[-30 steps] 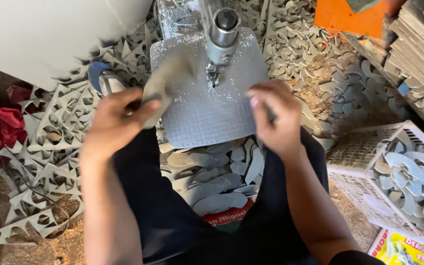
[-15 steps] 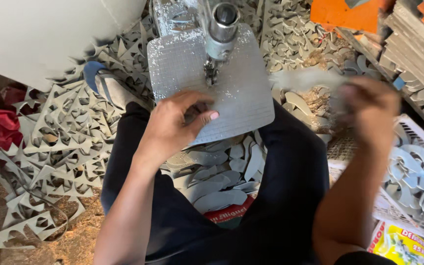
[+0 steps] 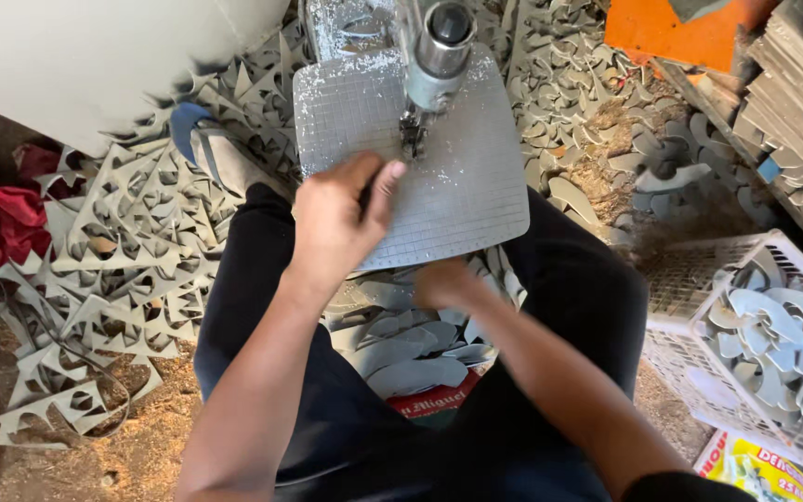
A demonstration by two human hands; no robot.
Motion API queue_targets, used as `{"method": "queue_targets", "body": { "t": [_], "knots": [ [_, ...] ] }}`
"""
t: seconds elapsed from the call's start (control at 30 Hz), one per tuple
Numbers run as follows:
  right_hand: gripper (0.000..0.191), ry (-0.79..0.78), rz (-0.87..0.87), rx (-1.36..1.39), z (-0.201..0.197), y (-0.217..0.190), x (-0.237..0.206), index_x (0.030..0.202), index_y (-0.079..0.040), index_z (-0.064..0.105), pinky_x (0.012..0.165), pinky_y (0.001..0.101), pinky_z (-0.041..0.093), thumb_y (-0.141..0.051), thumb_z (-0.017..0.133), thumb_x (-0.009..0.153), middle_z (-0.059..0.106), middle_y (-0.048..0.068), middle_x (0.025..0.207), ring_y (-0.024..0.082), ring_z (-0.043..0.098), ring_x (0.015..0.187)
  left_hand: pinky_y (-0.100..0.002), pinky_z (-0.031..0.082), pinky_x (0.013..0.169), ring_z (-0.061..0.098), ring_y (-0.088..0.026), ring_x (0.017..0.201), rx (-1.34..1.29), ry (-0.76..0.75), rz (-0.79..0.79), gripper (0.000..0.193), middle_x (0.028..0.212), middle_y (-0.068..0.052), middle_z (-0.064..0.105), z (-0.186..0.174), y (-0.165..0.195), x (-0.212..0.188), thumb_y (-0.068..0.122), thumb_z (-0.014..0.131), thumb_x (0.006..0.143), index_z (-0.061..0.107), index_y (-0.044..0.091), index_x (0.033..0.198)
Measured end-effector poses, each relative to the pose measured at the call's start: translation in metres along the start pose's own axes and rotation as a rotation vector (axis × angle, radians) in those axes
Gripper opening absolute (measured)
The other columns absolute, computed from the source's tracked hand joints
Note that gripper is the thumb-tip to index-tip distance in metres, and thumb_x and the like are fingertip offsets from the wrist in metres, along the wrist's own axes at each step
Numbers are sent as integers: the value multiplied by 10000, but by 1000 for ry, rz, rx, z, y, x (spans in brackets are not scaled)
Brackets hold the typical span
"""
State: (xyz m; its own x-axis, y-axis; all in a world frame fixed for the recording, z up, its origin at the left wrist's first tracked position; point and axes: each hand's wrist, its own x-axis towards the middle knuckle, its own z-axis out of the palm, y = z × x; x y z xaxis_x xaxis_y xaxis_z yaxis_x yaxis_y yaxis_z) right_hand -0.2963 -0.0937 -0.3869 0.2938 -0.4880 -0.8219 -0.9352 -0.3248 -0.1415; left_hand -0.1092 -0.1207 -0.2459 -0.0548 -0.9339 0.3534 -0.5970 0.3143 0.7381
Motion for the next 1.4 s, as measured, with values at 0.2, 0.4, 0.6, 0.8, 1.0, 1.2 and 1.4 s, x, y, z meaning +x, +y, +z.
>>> {"method": "queue_targets", "body": {
  "t": [0.2, 0.4, 0.6, 0.8, 1.0, 1.2, 1.4],
  "knots": [
    [362, 724, -61, 14, 66, -32, 32, 1133, 16, 669, 825, 557, 536, -196, 676, 840, 596, 266, 1162, 442, 642, 1028, -406, 475, 528, 623, -322, 568, -42, -2, -53, 287, 732, -135, 656, -3, -2, 2, 267, 720, 1009, 661, 35, 849],
    [285, 544, -87, 13, 47, -30, 25, 1088, -55, 670, 835, 486, 585, -144, 699, 819, 580, 232, 1270, 384, 648, 1098, -402, 474, 533, 632, -331, 598, 5, 15, 21, 277, 724, -134, 651, 3, -6, 5, 249, 730, 1011, 663, 44, 838],
    [645, 436, -6, 352, 57, -31, 20, 1334, 26, 519, 832, 516, 573, -158, 777, 772, 378, 306, 1483, 459, 671, 994, -407, 469, 529, 621, -325, 569, -8, -6, -15, 274, 698, -135, 638, 4, -3, 2, 240, 741, 998, 653, 43, 828],
    [335, 530, -269, 268, 30, -26, 33, 1063, -36, 698, 838, 532, 532, -112, 709, 737, 579, 267, 1222, 449, 660, 994, -401, 465, 534, 608, -340, 580, -26, 21, -6, 272, 709, -147, 624, 4, 0, 4, 224, 736, 997, 646, 41, 816],
    [172, 155, -760, 179, -40, 1, -71, 917, -37, 721, 727, 456, 520, -190, 673, 855, 727, 173, 804, 348, 712, 780, -336, 481, 530, 624, -218, 531, -174, -28, -101, 316, 660, -90, 646, 4, -6, 3, 222, 729, 1009, 642, 32, 773],
    [165, 638, -682, 589, -103, 56, -165, 1002, -12, 713, 620, 305, 525, -162, 688, 940, 708, 108, 762, 178, 685, 628, -251, 462, 564, 582, -82, 615, -500, -62, -184, 188, 721, -33, 679, 0, 8, -4, 169, 704, 1036, 709, 16, 927],
    [167, 768, -737, 631, -102, 74, -166, 1057, 1, 709, 711, 291, 538, -128, 696, 952, 760, 94, 903, 174, 728, 771, -224, 579, 674, 734, -86, 776, -515, -208, -91, 189, 917, -62, 757, -1, 22, -11, 116, 754, 954, 693, -8, 1083]
  ]
}}
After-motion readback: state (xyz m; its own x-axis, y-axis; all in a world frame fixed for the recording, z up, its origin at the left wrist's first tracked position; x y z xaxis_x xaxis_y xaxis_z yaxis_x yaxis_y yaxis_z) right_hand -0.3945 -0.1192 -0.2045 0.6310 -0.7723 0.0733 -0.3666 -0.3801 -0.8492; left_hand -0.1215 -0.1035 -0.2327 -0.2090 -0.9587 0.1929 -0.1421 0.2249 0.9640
